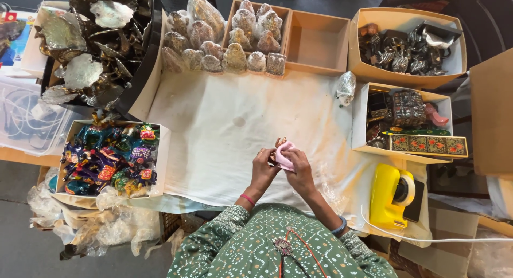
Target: The person wraps small religious statues in bubble wrap and secures them with adhesive tape by hand.
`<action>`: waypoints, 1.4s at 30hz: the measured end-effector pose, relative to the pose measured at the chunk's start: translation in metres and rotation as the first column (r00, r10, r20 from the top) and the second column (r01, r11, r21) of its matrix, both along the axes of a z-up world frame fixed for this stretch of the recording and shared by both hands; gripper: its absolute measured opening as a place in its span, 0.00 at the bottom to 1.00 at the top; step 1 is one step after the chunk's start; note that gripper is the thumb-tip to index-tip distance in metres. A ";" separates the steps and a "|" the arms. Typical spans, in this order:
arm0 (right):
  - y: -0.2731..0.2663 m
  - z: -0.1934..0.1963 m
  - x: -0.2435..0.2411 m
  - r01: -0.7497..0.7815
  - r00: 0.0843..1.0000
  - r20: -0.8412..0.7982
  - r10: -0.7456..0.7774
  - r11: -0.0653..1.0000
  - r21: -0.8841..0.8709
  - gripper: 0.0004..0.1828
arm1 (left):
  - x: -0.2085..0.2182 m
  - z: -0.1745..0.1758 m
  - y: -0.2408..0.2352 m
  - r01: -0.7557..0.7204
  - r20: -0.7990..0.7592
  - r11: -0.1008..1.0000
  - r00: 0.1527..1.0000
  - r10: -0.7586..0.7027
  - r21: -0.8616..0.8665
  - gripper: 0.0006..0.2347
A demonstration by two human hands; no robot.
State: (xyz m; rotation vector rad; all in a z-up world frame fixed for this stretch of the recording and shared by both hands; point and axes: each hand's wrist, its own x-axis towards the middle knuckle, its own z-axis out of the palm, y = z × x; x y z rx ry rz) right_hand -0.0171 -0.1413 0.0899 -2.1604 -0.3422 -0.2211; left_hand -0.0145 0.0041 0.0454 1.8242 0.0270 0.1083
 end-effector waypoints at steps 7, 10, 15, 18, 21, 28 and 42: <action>-0.027 -0.022 0.002 -0.022 0.986 -0.156 0.061 0.971 0.236 0.20 | 0.000 0.009 0.003 0.057 0.021 0.998 0.998 -0.057 0.033 0.19; -0.016 -0.003 0.001 -0.010 0.998 -0.059 0.016 0.994 0.113 0.24 | 0.001 0.013 -0.001 0.067 0.050 0.993 0.996 -0.072 0.097 0.17; -0.003 0.011 -0.002 -0.056 0.998 0.018 0.060 0.983 -0.173 0.29 | 0.000 -0.005 -0.001 0.044 0.149 0.959 0.985 -0.089 0.281 0.14; -0.002 0.009 -0.005 -0.094 0.995 -0.035 0.089 0.972 -0.213 0.29 | -0.005 -0.005 0.003 0.051 0.150 0.955 0.984 -0.099 0.293 0.13; -0.004 0.000 -0.007 -0.119 0.993 -0.007 0.121 0.969 -0.216 0.29 | -0.005 -0.014 0.003 0.029 0.129 0.977 0.990 -0.057 0.211 0.13; -0.025 -0.031 0.002 -0.021 0.992 -0.122 0.020 1.000 -0.009 0.21 | 0.006 -0.038 0.010 -0.091 -0.252 0.934 0.968 0.001 -0.346 0.16; -0.017 -0.071 0.010 0.263 0.759 -0.624 0.185 0.790 0.554 0.24 | 0.006 -0.047 0.005 -0.013 -0.319 0.708 0.899 -0.301 -0.706 0.15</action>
